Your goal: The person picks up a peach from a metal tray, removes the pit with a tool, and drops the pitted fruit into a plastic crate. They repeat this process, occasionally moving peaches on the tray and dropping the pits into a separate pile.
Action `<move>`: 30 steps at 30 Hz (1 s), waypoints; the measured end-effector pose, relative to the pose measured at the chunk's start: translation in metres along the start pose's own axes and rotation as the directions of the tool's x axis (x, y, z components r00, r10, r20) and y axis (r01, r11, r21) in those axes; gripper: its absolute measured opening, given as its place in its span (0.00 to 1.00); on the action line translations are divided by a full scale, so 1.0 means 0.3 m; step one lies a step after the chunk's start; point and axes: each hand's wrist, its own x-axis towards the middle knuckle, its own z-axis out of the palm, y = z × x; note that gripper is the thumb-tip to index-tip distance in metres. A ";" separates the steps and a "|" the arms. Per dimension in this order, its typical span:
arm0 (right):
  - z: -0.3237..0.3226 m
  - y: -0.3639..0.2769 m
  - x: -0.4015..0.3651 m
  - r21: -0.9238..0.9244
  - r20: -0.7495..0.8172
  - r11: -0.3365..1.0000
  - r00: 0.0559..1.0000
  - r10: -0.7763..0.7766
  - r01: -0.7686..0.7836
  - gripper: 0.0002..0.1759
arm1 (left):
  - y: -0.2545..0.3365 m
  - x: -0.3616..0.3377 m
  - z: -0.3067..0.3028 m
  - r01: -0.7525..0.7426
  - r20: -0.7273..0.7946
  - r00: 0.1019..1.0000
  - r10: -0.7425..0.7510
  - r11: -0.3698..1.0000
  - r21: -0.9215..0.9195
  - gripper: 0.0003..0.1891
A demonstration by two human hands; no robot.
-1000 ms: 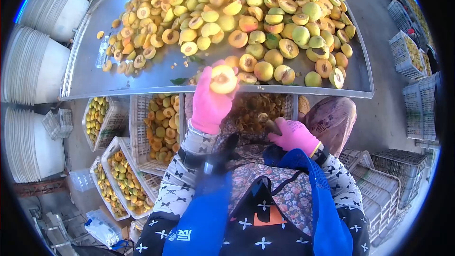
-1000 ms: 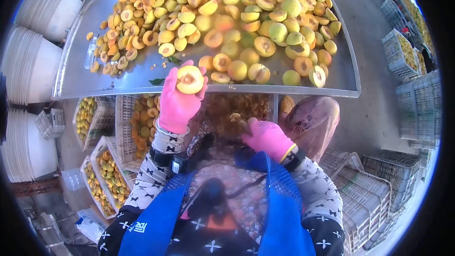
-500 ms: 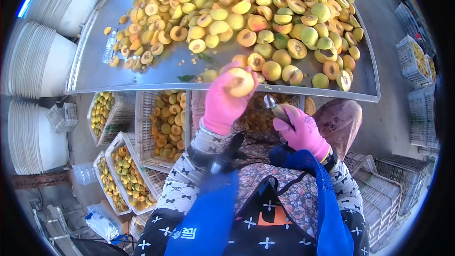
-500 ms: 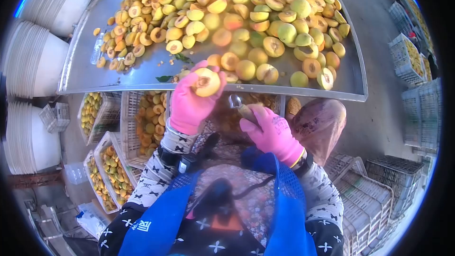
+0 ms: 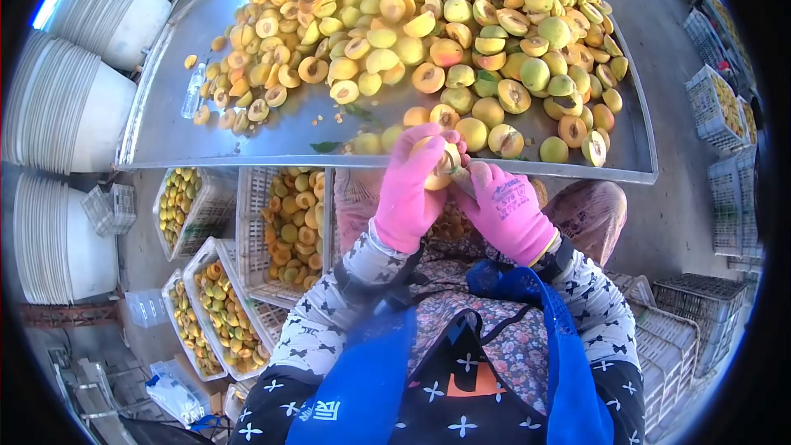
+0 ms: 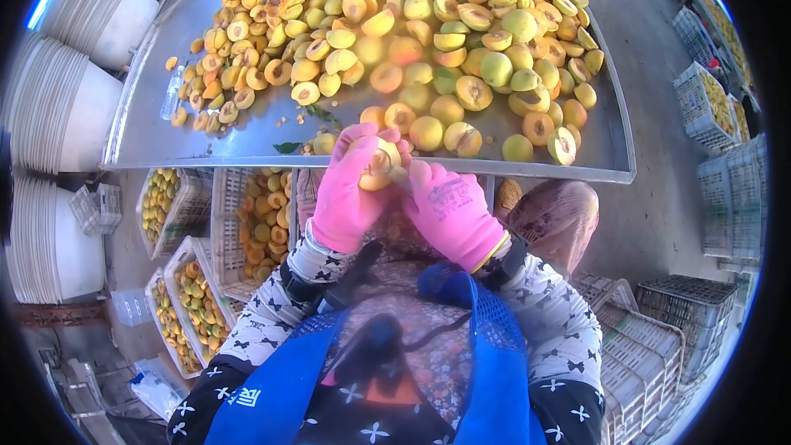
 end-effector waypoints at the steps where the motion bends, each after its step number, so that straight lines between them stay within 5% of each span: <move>1: 0.014 0.005 -0.002 -0.017 0.038 1.000 0.999 -0.004 0.005 0.22 | -0.008 -0.002 -0.007 -0.001 -0.012 1.000 0.001 1.000 0.008 0.12; 2: 0.020 0.007 -0.001 -0.033 0.075 0.999 0.997 -0.010 0.013 0.22 | -0.012 -0.001 -0.013 -0.003 -0.024 1.000 0.004 1.000 0.016 0.12; 5: 0.002 -0.020 0.002 0.425 0.143 0.901 0.989 0.025 -0.084 0.21 | -0.014 -0.004 0.006 -0.015 -0.106 0.994 0.015 1.000 0.001 0.13; 9: 0.037 -0.014 -0.009 0.591 0.119 0.804 0.993 -0.004 -0.067 0.19 | -0.010 0.012 0.029 -0.018 -0.184 0.982 0.034 0.996 0.088 0.14; 12: -0.006 0.002 0.012 0.651 0.223 0.741 0.974 0.025 -0.168 0.18 | 0.064 0.037 0.025 0.230 -0.069 0.970 -0.231 0.973 -0.028 0.16; 14: -0.030 -0.043 0.021 0.643 0.338 0.699 0.935 0.105 -0.312 0.18 | 0.023 0.034 0.038 0.034 -0.177 0.984 0.003 0.977 0.209 0.24; 16: 0.003 -0.075 0.008 0.650 0.172 0.738 0.981 0.090 -0.182 0.17 | -0.016 0.022 0.090 -0.175 -0.259 0.923 0.286 0.908 0.381 0.26; 17: 0.023 -0.080 0.004 0.617 0.076 0.780 0.994 0.078 -0.108 0.15 | -0.020 0.025 0.091 -0.191 -0.282 0.914 0.292 0.923 0.335 0.27; 18: 0.033 -0.080 0.001 0.576 -0.013 0.816 0.998 0.060 -0.041 0.14 | -0.009 0.029 0.082 -0.124 -0.241 0.946 0.217 0.929 0.349 0.26; 22: 0.020 -0.062 0.000 0.633 0.042 0.774 0.999 -0.023 -0.008 0.12 | 0.051 0.039 0.046 0.117 -0.161 0.986 -0.050 0.891 0.440 0.27; 24: -0.063 -0.073 0.028 0.795 0.520 0.358 0.854 0.013 -0.489 0.09 | 0.075 0.041 0.093 0.200 -0.256 0.961 -0.101 0.896 0.396 0.27; 25: -0.104 -0.082 0.041 0.707 0.707 0.112 0.704 -0.069 -0.699 0.09 | 0.088 0.040 0.105 0.177 -0.186 0.976 -0.111 0.904 0.389 0.27; 27: -0.122 -0.081 0.039 0.735 0.663 -0.012 0.722 -0.198 -0.678 0.09 | 0.103 0.027 0.111 0.145 -0.055 0.989 -0.134 0.921 0.361 0.27; 30: -0.125 -0.055 0.025 0.721 0.639 -0.088 0.708 -0.300 -0.688 0.09 | 0.118 0.062 0.075 -0.052 0.259 0.952 -0.160 0.753 0.656 0.27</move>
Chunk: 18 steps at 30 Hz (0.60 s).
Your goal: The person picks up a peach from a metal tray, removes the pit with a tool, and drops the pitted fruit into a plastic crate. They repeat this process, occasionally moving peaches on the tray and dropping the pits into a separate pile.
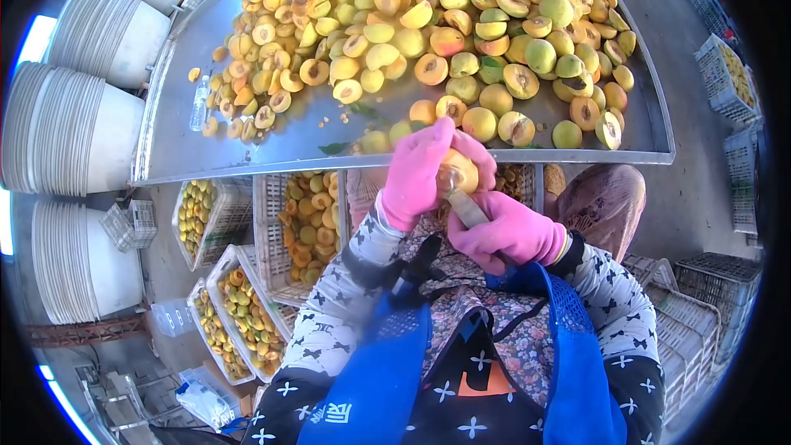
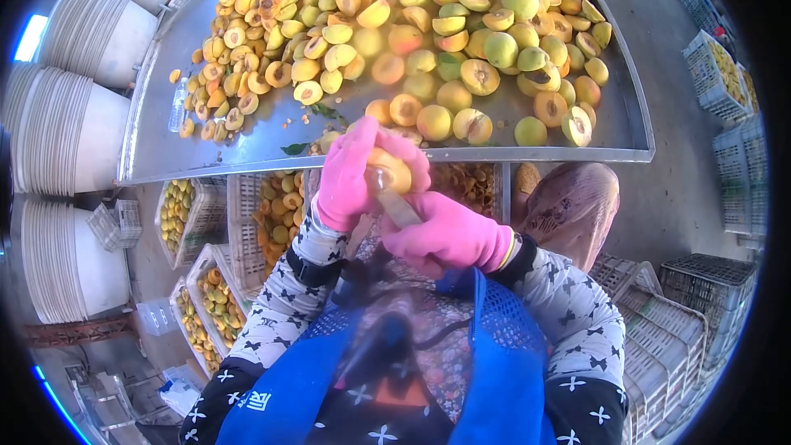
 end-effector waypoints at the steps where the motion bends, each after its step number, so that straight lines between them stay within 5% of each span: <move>1: -0.008 0.005 -0.007 0.044 0.036 0.999 0.999 0.016 -0.017 0.09 | -0.008 0.006 -0.012 -0.050 0.064 0.997 0.045 0.996 0.077 0.26; 3: -0.037 0.024 -0.027 0.012 0.063 0.999 0.997 0.051 -0.052 0.10 | -0.038 0.003 -0.026 -0.122 0.102 0.989 0.112 0.988 0.100 0.25; 7: -0.080 0.053 -0.071 -0.391 -0.169 0.877 0.958 0.230 -0.280 0.12 | 0.012 -0.143 -0.165 0.138 -0.174 0.981 -0.087 0.941 0.310 0.17; 8: -0.119 0.088 -0.085 -0.532 -0.206 0.811 0.966 0.154 -0.243 0.14 | 0.056 -0.224 -0.239 0.229 -0.204 0.965 -0.162 0.903 0.365 0.14; 10: -0.186 0.151 -0.104 -0.765 -0.247 0.615 0.969 -0.010 -0.189 0.18 | 0.072 -0.359 -0.426 -0.029 0.004 0.998 0.070 0.355 0.934 0.12; 12: -0.186 0.132 -0.120 -0.748 -0.309 0.628 0.950 -0.047 -0.212 0.20 | 0.085 -0.379 -0.431 0.381 -0.340 0.905 -0.256 0.844 0.378 0.12; 13: -0.208 0.139 -0.114 -0.770 -0.309 0.608 0.947 -0.088 -0.195 0.19 | 0.110 -0.393 -0.448 0.481 -0.407 0.795 -0.451 0.876 -0.031 0.13; 14: -0.212 0.146 -0.097 -0.789 -0.298 0.589 0.947 -0.116 -0.176 0.19 | 0.078 -0.382 -0.430 0.415 -0.477 0.836 -0.272 0.882 0.224 0.13; 16: -0.185 0.096 -0.080 -0.693 -0.347 0.675 0.938 -0.004 -0.254 0.18 | 0.031 -0.349 -0.388 0.374 -0.527 0.830 -0.184 0.884 0.280 0.16; 18: -0.165 0.096 -0.107 -0.622 -0.396 0.715 0.916 0.064 -0.319 0.17 | 0.062 -0.336 -0.364 0.363 -0.497 0.782 -0.377 0.923 -0.128 0.17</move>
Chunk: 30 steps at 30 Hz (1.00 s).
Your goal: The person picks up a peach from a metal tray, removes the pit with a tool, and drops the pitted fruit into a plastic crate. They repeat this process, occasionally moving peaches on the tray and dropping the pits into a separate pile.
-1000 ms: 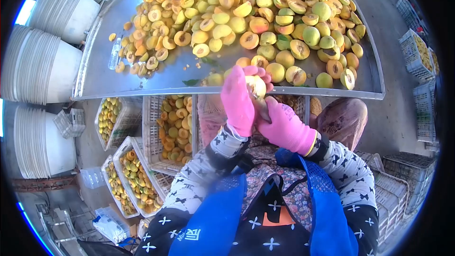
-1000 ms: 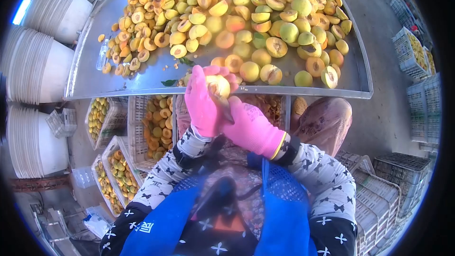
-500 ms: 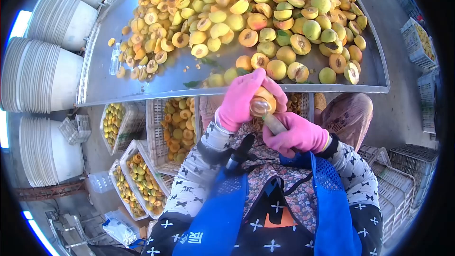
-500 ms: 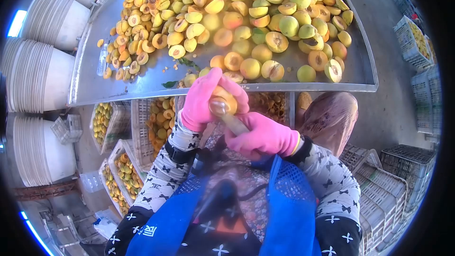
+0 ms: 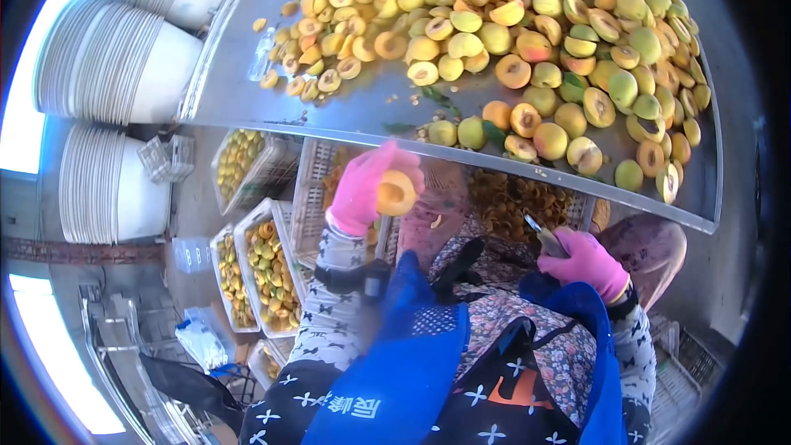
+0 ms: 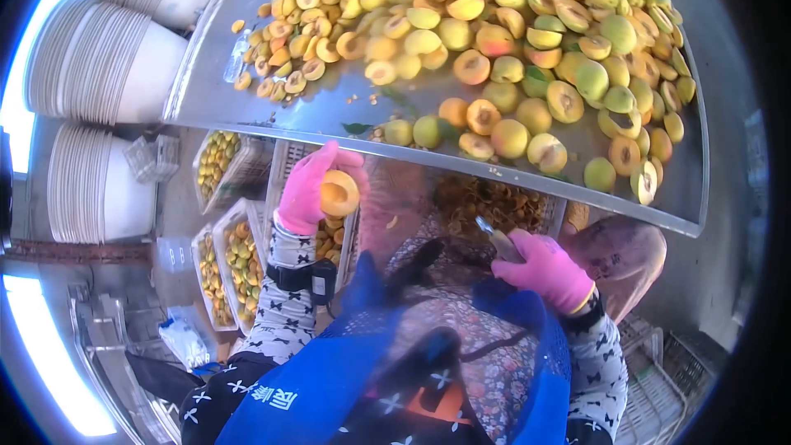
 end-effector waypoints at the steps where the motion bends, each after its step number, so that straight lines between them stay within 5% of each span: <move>1: 0.016 0.033 0.000 -0.065 -0.057 0.996 0.996 -0.068 0.064 0.17 | -0.012 -0.008 -0.062 -0.061 -0.047 0.996 0.074 0.972 0.227 0.20; 3: 0.010 0.038 -0.018 -0.029 -0.091 0.998 0.994 -0.060 0.058 0.16 | 0.002 -0.012 -0.221 -0.238 -0.018 0.946 0.324 0.730 0.641 0.18; 5: 0.019 0.013 -0.025 -0.009 -0.094 0.999 0.995 -0.036 0.036 0.16 | 0.025 0.010 -0.232 -0.255 -0.077 0.893 0.443 0.640 0.725 0.20; 7: 0.021 -0.018 -0.013 -0.023 -0.088 1.000 0.996 -0.007 0.005 0.15 | 0.081 0.117 -0.135 -0.229 -0.285 0.859 0.425 0.818 0.528 0.25; 9: 0.022 -0.017 -0.007 -0.066 -0.090 0.997 0.995 -0.051 0.045 0.16 | -0.003 0.359 -0.157 -0.362 -0.198 0.829 0.523 0.771 0.524 0.28; 11: 0.045 0.037 -0.009 -0.108 -0.129 0.990 0.986 -0.109 0.095 0.17 | 0.027 0.499 -0.037 -0.202 -0.346 0.852 0.393 0.856 0.476 0.34; 14: 0.054 0.046 -0.017 -0.071 -0.113 0.996 0.992 -0.064 0.056 0.18 | -0.053 0.719 -0.034 -0.157 -0.319 0.867 0.382 0.819 0.552 0.38; 16: 0.059 0.027 -0.018 -0.142 -0.147 0.989 0.987 -0.068 0.047 0.18 | -0.071 0.740 0.033 0.051 -0.442 0.775 0.452 0.653 0.756 0.37; 17: 0.056 0.007 -0.020 -0.111 -0.166 0.993 0.985 -0.049 0.031 0.17 | -0.132 0.767 0.024 0.007 -0.478 0.780 0.404 0.758 0.652 0.33; 19: 0.043 -0.043 -0.026 -0.033 -0.193 0.999 0.981 -0.003 -0.003 0.17 | -0.102 0.636 0.070 -0.021 -0.381 0.921 0.079 0.988 0.152 0.23; 20: 0.036 -0.060 -0.013 -0.073 -0.277 0.989 0.950 -0.145 0.130 0.16 | -0.067 0.570 0.099 0.019 -0.260 0.964 -0.049 0.993 -0.118 0.18; 21: 0.031 -0.075 0.000 -0.119 -0.354 0.960 0.893 -0.279 0.253 0.16 | -0.057 0.520 0.123 -0.313 -0.160 0.929 0.333 0.939 0.142 0.16; 22: 0.031 -0.088 0.011 -0.174 -0.417 0.917 0.816 -0.399 0.360 0.15 | -0.066 0.465 0.149 -0.606 0.030 0.772 0.635 0.720 0.338 0.14; 23: 0.036 -0.114 0.028 -0.262 -0.458 0.868 0.737 -0.497 0.423 0.16 | -0.077 0.403 0.181 -0.815 0.270 0.524 0.808 0.384 0.434 0.12; 25: 0.030 -0.186 0.080 -0.461 -0.512 0.733 0.526 -0.680 0.499 0.17 | -0.041 0.300 0.308 -0.839 0.198 0.527 0.827 0.468 0.278 0.13; 26: 0.020 -0.208 0.099 -0.515 -0.498 0.717 0.517 -0.697 0.470 0.18 | -0.026 0.269 0.368 -0.847 0.164 0.525 0.835 0.496 0.191 0.14; 28: 0.013 -0.230 0.132 -0.614 -0.460 0.674 0.506 -0.729 0.412 0.19 | -0.030 0.231 0.434 -0.718 0.098 0.696 0.711 0.686 0.116 0.14; 30: 0.014 -0.230 0.139 -0.685 -0.464 0.674 0.548 -0.696 0.276 0.18 | -0.023 0.200 0.470 -0.681 0.087 0.728 0.680 0.704 0.204 0.16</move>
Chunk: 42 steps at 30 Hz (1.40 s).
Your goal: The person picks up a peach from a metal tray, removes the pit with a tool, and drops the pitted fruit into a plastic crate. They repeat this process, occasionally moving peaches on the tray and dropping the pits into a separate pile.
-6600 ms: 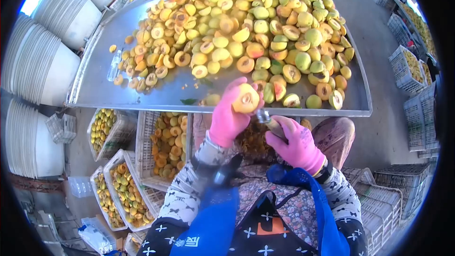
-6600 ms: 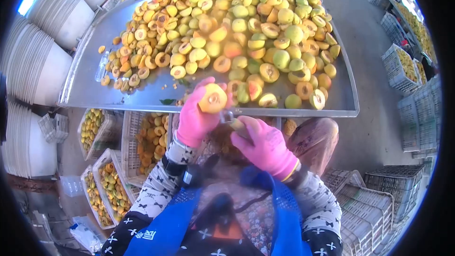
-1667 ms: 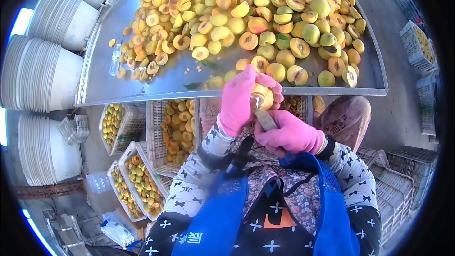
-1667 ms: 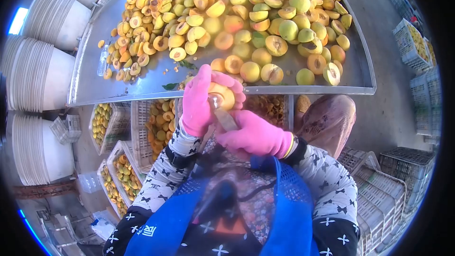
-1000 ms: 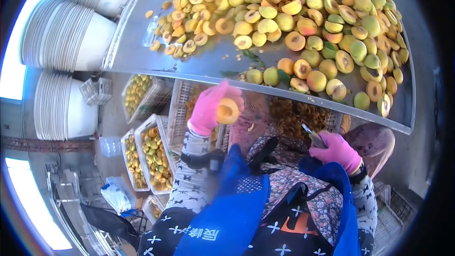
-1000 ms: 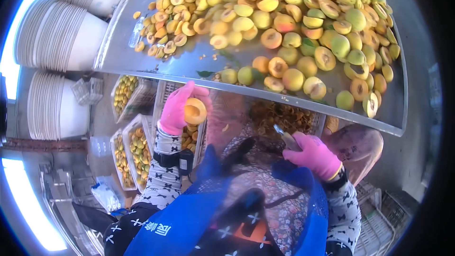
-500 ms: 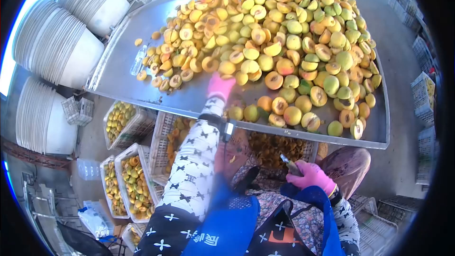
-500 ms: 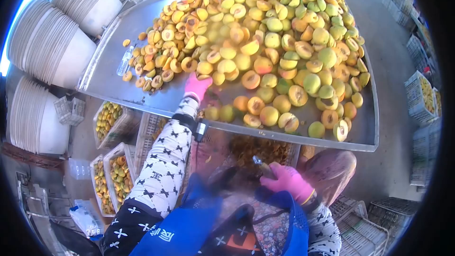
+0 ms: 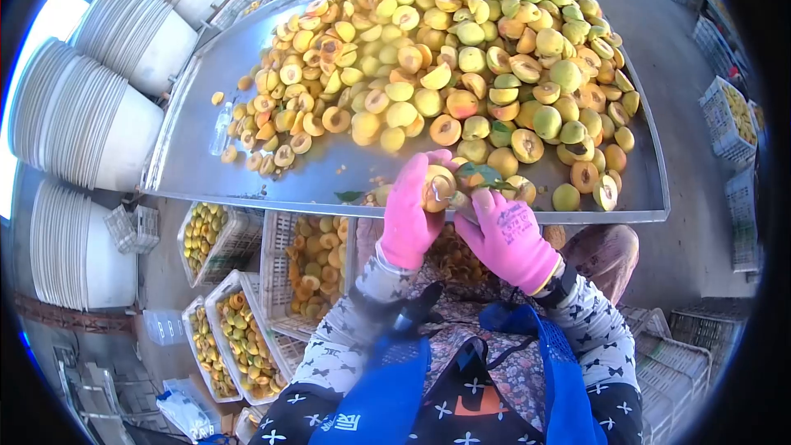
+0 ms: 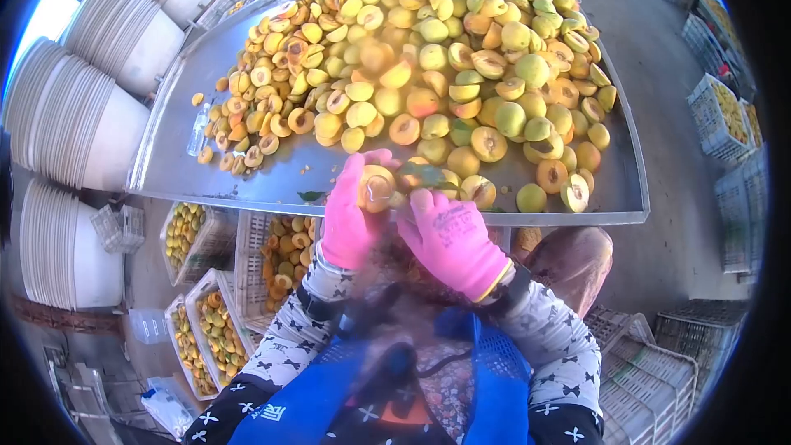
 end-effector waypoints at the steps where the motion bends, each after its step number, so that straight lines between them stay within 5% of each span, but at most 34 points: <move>1: 0.005 -0.001 -0.001 -0.052 -0.002 0.999 1.000 0.008 -0.008 0.17 | 0.018 -0.006 0.009 -0.067 0.010 0.998 0.066 0.989 0.133 0.16; 3: 0.018 0.008 -0.012 -0.106 0.029 0.993 0.998 0.050 -0.046 0.16 | 0.079 -0.006 0.010 -0.084 0.091 0.994 0.055 0.926 0.368 0.16; 4: 0.020 0.017 -0.014 -0.132 0.032 0.991 0.999 0.033 -0.029 0.16 | 0.081 -0.008 0.022 0.054 0.039 0.998 -0.057 0.995 0.087 0.15; 6: 0.020 0.030 -0.022 -0.183 0.042 0.983 0.999 0.004 0.004 0.15 | 0.078 -0.018 0.050 0.286 0.046 0.952 -0.302 0.830 -0.479 0.15; 9: 0.024 0.030 -0.039 -0.160 0.183 0.987 0.982 0.053 -0.024 0.14 | 0.076 -0.023 0.053 0.447 0.080 0.867 -0.491 0.698 -0.559 0.14; 12: 0.040 0.014 -0.074 0.278 0.145 0.959 0.989 0.003 -0.044 0.14 | 0.094 -0.038 0.064 0.434 0.080 0.877 -0.474 0.708 -0.557 0.13; 13: 0.057 -0.001 -0.073 0.373 0.006 0.924 0.996 -0.089 0.081 0.12 | 0.089 -0.041 0.064 0.425 0.085 0.887 -0.453 0.733 -0.530 0.13; 14: 0.048 -0.012 -0.080 0.597 0.249 0.771 0.965 0.084 -0.221 0.13 | 0.081 -0.037 0.062 0.415 0.089 0.897 -0.433 0.757 -0.504 0.13; 16: -0.036 -0.050 -0.063 0.630 0.739 0.191 0.657 0.153 -0.753 0.13 | 0.072 -0.031 0.058 0.388 0.123 0.918 -0.376 0.795 -0.465 0.15; 17: -0.057 -0.042 -0.058 0.638 0.763 0.107 0.645 0.045 -0.762 0.11 | 0.077 -0.028 0.049 0.371 0.154 0.928 -0.339 0.812 -0.450 0.16; 19: -0.067 -0.039 -0.061 0.626 0.773 0.115 0.633 0.045 -0.772 0.09 | 0.094 -0.020 0.060 0.353 0.135 0.936 -0.326 0.843 -0.406 0.21; 22: -0.069 -0.013 -0.085 0.577 0.804 0.176 0.592 0.052 -0.798 0.08 | 0.058 -0.041 0.046 0.561 0.193 0.828 -0.527 0.773 -0.297 0.21; 24: -0.077 -0.005 -0.096 0.563 0.799 0.244 0.595 0.082 -0.790 0.05 | 0.039 -0.070 0.062 0.158 0.203 0.971 -0.128 0.978 -0.136 0.22; 27: -0.092 0.014 -0.133 0.462 0.866 0.229 0.491 0.091 -0.857 0.05 | -0.037 -0.113 0.073 -0.189 0.248 0.952 0.179 0.982 0.018 0.24; 28: -0.093 0.028 -0.155 0.500 0.845 0.286 0.533 0.045 -0.817 0.05 | -0.043 -0.121 0.075 -0.166 0.284 0.946 0.159 0.986 -0.001 0.24; 30: -0.084 0.053 -0.204 0.570 0.799 0.396 0.599 -0.061 -0.720 0.06 | -0.037 -0.118 0.071 0.251 0.323 0.926 -0.197 0.959 -0.134 0.24; 31: -0.083 0.043 -0.225 0.531 0.832 0.422 0.546 -0.096 -0.735 0.07 | -0.003 -0.096 0.062 0.599 0.366 0.785 -0.501 0.765 -0.238 0.24; 32: -0.095 0.025 -0.229 0.495 0.855 0.414 0.514 -0.075 -0.764 0.10 | 0.015 -0.088 0.053 0.843 0.443 0.538 -0.717 0.442 -0.308 0.24; 34: -0.128 0.005 -0.226 0.389 0.892 0.254 0.431 0.136 -0.885 0.10 | -0.003 -0.097 0.051 0.769 0.433 0.637 -0.638 0.559 -0.310 0.25; 37: -0.139 0.025 -0.257 0.525 0.680 0.428 0.665 0.310 -0.736 0.10 | 0.015 -0.107 0.000 0.749 0.499 0.638 -0.586 0.624 -0.225 0.25; 40: -0.069 0.046 -0.243 0.659 0.218 0.594 0.873 0.436 -0.461 0.15 | 0.015 -0.147 -0.037 0.757 0.526 0.636 -0.565 0.589 -0.282 0.26; 41: -0.063 0.026 -0.222 0.682 0.286 0.499 0.823 0.490 -0.534 0.17 | 0.031 -0.155 -0.044 0.785 0.537 0.608 -0.585 0.543 -0.298 0.27; 42: -0.059 0.008 -0.196 0.694 0.356 0.402 0.770 0.530 -0.597 0.19 | 0.014 -0.180 -0.029 0.728 0.494 0.676 -0.546 0.597 -0.338 0.28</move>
